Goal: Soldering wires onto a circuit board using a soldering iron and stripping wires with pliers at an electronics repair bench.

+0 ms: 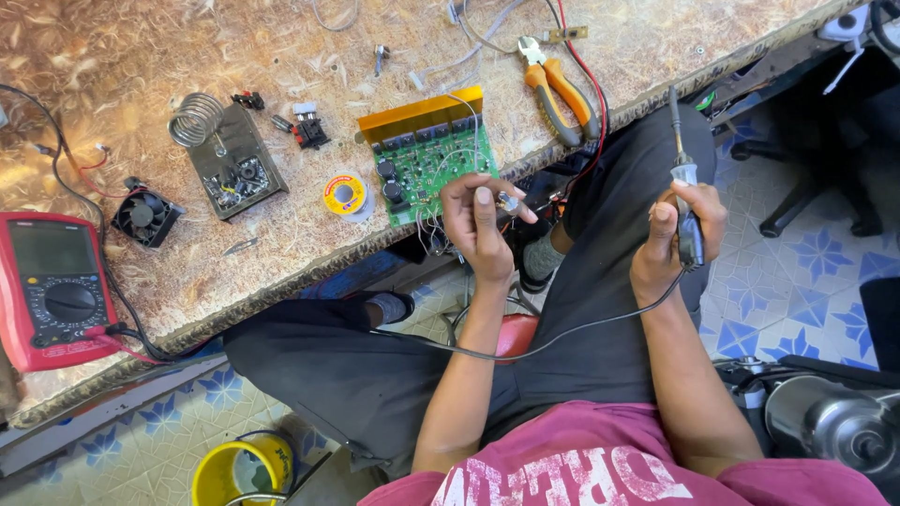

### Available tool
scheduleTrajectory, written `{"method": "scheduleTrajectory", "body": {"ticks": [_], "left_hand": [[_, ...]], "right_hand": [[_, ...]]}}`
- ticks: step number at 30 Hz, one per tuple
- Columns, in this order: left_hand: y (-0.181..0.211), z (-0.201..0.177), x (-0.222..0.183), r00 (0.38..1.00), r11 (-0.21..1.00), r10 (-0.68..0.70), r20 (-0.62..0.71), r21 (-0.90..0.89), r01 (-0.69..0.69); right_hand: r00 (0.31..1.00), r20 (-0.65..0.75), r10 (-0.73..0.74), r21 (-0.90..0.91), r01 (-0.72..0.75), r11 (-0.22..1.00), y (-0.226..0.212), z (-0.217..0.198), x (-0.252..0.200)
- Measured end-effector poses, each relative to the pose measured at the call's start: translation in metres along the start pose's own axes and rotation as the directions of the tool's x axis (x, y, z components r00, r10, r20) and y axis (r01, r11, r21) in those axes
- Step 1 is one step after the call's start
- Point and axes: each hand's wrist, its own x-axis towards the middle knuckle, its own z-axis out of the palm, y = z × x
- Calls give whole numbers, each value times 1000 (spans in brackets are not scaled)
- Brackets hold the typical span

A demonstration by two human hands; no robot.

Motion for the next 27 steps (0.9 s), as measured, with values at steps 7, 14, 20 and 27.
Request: {"method": "scheduleTrajectory", "body": {"ticks": [7, 14, 20, 27], "left_hand": [[4, 10, -24, 994, 976, 104, -27, 196, -97], [19, 16, -52, 983, 867, 101, 150, 471, -161], [22, -8, -65, 960, 800, 212, 182, 532, -277], [42, -25, -73, 972, 810, 172, 158, 539, -231]], "right_hand": [[1000, -9, -15, -2, 15, 1000, -9, 3, 5], [1000, -12, 7, 7, -7, 1000, -7, -1, 4], [1000, 1, 5, 50, -5, 999, -4, -3, 5], [998, -13, 57, -76, -58, 995, -26, 6, 10]]}}
